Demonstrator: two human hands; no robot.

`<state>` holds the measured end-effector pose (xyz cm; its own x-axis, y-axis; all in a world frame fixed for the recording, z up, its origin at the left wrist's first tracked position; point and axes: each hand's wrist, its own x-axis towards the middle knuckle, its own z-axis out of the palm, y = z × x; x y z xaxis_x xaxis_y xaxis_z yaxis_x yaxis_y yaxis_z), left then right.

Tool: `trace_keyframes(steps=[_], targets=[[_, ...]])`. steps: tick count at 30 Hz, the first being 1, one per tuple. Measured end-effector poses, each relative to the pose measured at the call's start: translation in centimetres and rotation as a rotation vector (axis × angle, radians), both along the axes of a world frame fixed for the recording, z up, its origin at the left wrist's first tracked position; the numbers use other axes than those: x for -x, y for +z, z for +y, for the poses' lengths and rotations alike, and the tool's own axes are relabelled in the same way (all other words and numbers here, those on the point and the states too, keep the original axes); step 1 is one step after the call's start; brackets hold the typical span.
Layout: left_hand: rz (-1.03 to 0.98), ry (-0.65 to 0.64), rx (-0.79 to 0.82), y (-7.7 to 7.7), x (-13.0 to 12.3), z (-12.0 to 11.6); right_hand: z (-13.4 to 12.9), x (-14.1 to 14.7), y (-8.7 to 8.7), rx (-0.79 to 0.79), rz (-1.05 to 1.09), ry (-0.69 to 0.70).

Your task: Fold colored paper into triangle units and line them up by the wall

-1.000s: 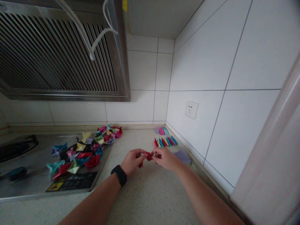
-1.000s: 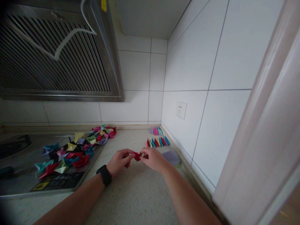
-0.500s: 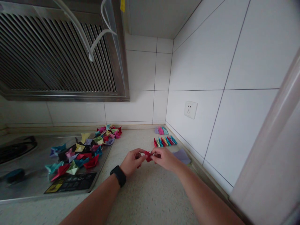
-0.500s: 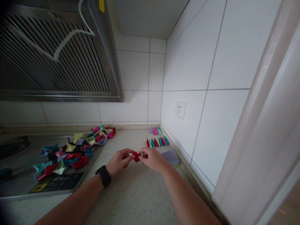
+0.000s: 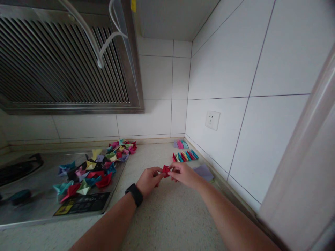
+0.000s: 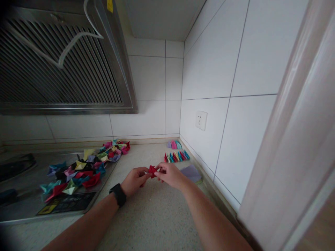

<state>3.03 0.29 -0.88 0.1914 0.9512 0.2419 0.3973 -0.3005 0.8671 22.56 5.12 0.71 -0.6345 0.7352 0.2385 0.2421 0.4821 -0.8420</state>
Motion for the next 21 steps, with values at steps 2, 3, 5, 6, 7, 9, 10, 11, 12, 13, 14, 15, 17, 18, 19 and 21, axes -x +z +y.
trace_keyframes(steps=[2,3,5,6,7,9,10,11,12,13,14,15,17,18,19,21], targets=[[-0.021,-0.009,-0.011,0.04,-0.08,-0.12,0.18,-0.07,-0.08,-0.040,-0.002,-0.010],[-0.027,-0.010,-0.019,0.10,-0.12,-0.18,0.27,-0.10,-0.10,-0.068,-0.004,-0.017],[-0.023,-0.013,-0.045,0.27,-0.19,-0.25,0.40,-0.14,-0.12,-0.112,-0.007,-0.025],[-0.012,-0.007,-0.077,0.36,-0.21,-0.25,0.44,-0.16,-0.13,-0.119,-0.005,-0.026],[0.002,0.008,-0.124,0.43,-0.23,-0.23,0.46,-0.16,-0.14,-0.119,-0.001,-0.027],[0.027,0.056,-0.244,0.50,-0.24,-0.13,0.50,-0.13,-0.22,-0.104,0.005,-0.032],[0.040,0.077,-0.296,0.49,-0.23,-0.07,0.52,-0.11,-0.28,-0.096,0.007,-0.035],[0.055,0.090,-0.330,0.48,-0.20,-0.02,0.55,-0.09,-0.36,-0.092,0.010,-0.040],[0.074,0.091,-0.344,0.46,-0.16,0.01,0.60,-0.08,-0.45,-0.091,0.011,-0.044],[0.096,0.085,-0.342,0.44,-0.12,0.02,0.65,-0.07,-0.55,-0.093,0.011,-0.048],[0.117,0.076,-0.331,0.43,-0.08,0.02,0.72,-0.08,-0.64,-0.096,0.012,-0.051],[0.131,0.071,-0.316,0.43,-0.03,0.00,0.78,-0.09,-0.73,-0.098,0.011,-0.051],[0.140,0.073,-0.292,0.46,0.02,-0.05,0.88,-0.14,-0.82,-0.098,0.008,-0.047],[0.141,0.075,-0.282,0.48,0.03,-0.06,0.89,-0.17,-0.81,-0.097,0.006,-0.041],[0.142,0.076,-0.275,0.51,0.03,-0.06,0.87,-0.20,-0.74,-0.097,0.001,-0.034],[0.143,0.069,-0.263,0.55,0.02,-0.04,0.72,-0.24,-0.45,-0.109,-0.009,-0.026]])
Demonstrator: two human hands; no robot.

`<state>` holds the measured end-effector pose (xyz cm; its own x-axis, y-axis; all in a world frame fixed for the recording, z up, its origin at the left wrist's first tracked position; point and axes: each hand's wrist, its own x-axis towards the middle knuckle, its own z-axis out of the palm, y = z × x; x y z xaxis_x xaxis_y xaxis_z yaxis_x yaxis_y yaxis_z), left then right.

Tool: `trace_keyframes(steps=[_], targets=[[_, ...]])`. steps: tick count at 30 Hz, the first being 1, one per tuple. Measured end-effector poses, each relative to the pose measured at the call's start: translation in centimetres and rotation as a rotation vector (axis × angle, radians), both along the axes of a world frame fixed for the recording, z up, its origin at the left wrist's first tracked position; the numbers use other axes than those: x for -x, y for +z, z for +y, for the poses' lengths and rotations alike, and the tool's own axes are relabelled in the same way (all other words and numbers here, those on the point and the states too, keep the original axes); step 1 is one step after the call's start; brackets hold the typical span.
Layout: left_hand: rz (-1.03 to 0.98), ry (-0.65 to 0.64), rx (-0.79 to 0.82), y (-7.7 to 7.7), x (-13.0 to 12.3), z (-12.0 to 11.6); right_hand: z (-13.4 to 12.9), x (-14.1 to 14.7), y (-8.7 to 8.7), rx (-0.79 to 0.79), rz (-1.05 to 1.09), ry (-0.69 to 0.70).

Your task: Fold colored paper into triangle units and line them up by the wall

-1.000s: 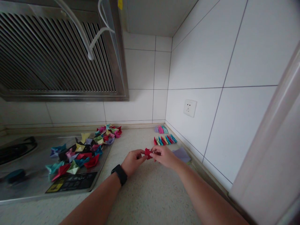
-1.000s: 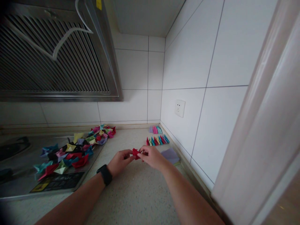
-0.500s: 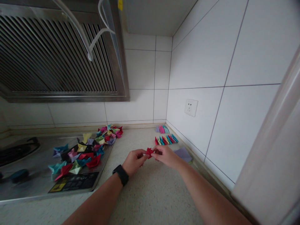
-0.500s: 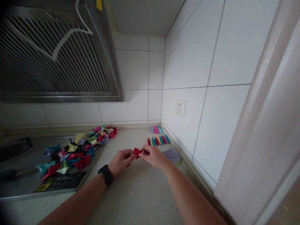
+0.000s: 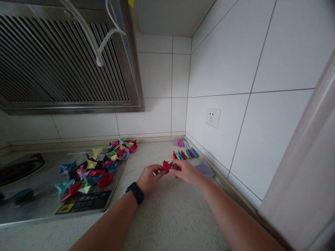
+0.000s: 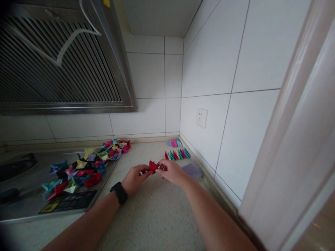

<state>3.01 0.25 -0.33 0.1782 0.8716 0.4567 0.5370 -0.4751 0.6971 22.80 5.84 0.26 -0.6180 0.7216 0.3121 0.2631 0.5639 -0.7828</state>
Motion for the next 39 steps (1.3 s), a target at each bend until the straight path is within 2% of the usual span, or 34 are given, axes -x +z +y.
trace_keyframes(steps=[8,10,15,19,26,32,39], targets=[[-0.020,0.003,0.022,-0.1,0.0,0.1,-0.9,0.0,1.6,-0.187,-0.030,-0.069],[-0.029,-0.001,0.034,-0.1,0.1,0.1,-1.0,0.0,1.6,-0.153,-0.024,-0.064],[-0.097,-0.059,0.105,-0.4,0.1,0.2,-0.9,0.2,1.0,0.073,0.032,0.021],[-0.152,-0.094,0.143,-0.8,0.1,0.6,-0.5,0.5,0.3,0.153,0.081,0.041],[-0.154,-0.087,0.082,-0.7,0.1,0.8,-0.4,0.6,0.3,0.157,0.110,0.073],[-0.231,-0.158,0.268,-0.8,0.0,0.5,-0.4,0.7,0.3,0.132,0.123,0.015],[-0.275,-0.164,0.295,-1.3,-0.1,0.8,-0.1,0.9,-0.1,0.175,0.134,0.050]])
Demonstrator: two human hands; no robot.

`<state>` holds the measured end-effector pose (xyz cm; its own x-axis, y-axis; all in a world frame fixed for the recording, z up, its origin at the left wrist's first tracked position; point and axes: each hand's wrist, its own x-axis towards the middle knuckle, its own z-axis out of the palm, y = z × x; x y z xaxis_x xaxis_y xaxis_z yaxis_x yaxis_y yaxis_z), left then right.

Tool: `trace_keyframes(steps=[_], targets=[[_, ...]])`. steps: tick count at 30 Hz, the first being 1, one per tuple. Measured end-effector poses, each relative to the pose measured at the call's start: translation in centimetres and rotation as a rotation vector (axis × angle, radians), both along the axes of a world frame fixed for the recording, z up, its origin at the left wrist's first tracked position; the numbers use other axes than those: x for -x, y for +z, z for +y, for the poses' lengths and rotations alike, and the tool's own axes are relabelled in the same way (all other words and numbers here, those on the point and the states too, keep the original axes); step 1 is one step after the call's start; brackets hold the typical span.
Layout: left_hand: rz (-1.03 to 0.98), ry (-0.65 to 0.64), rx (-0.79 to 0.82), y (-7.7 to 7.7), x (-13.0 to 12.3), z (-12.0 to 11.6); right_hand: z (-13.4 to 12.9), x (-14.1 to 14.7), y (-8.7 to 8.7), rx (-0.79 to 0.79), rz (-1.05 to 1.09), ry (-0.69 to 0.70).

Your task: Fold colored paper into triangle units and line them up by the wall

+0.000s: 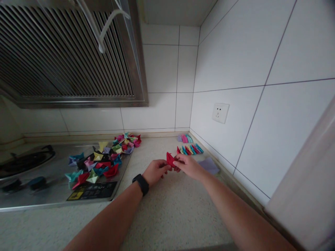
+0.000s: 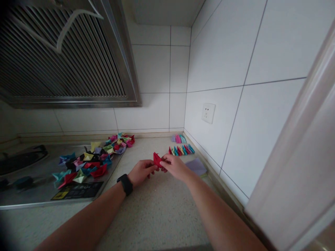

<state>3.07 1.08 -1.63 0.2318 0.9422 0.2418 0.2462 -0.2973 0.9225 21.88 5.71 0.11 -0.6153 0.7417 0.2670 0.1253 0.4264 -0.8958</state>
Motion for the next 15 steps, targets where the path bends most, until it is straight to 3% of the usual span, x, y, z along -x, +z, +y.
trace_keyframes(steps=[8,11,15], targets=[[-0.019,-0.018,0.048,0.2,-0.2,-0.3,-0.4,-0.1,0.2,-0.030,-0.089,-0.002],[-0.013,-0.020,0.032,0.5,-0.4,-0.6,-0.6,-0.3,0.6,-0.143,-0.166,-0.015],[-0.036,0.069,-0.054,0.5,-0.2,-0.3,-0.7,-0.7,1.0,-0.347,-0.238,-0.046]])
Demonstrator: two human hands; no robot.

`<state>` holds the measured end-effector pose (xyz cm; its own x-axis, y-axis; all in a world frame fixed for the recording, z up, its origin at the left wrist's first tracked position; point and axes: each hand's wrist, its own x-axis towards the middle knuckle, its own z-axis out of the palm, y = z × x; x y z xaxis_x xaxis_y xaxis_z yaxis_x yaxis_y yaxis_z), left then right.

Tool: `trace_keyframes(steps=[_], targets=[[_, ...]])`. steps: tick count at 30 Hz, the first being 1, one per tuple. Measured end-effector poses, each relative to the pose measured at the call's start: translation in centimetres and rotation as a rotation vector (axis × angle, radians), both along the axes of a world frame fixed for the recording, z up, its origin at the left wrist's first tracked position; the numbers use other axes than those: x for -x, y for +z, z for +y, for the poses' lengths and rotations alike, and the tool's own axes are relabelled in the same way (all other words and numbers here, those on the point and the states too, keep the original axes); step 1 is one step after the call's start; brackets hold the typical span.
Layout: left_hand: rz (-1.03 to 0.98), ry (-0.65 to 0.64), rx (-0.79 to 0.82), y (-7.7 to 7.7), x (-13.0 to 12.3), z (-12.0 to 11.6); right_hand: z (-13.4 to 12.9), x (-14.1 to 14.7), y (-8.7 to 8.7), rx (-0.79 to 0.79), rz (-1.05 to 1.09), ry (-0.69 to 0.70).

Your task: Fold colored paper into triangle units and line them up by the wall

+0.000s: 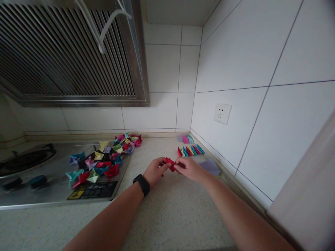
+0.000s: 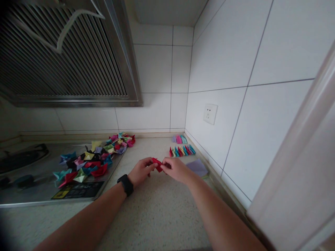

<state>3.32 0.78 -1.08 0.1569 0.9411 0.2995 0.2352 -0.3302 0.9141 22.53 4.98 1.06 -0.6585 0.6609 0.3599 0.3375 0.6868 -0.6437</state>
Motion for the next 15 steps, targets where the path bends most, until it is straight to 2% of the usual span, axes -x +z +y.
trace_keyframes(steps=[2,9,15], targets=[[-0.045,0.018,0.003,-0.2,0.0,0.3,0.0,0.0,0.0,-0.004,0.019,-0.022],[-0.199,-0.031,0.106,-0.5,-0.4,0.5,0.7,0.9,-0.6,0.227,0.291,-0.046],[-0.167,-0.109,0.110,0.3,-0.6,-0.5,0.9,0.7,-0.5,0.177,0.281,-0.060]])
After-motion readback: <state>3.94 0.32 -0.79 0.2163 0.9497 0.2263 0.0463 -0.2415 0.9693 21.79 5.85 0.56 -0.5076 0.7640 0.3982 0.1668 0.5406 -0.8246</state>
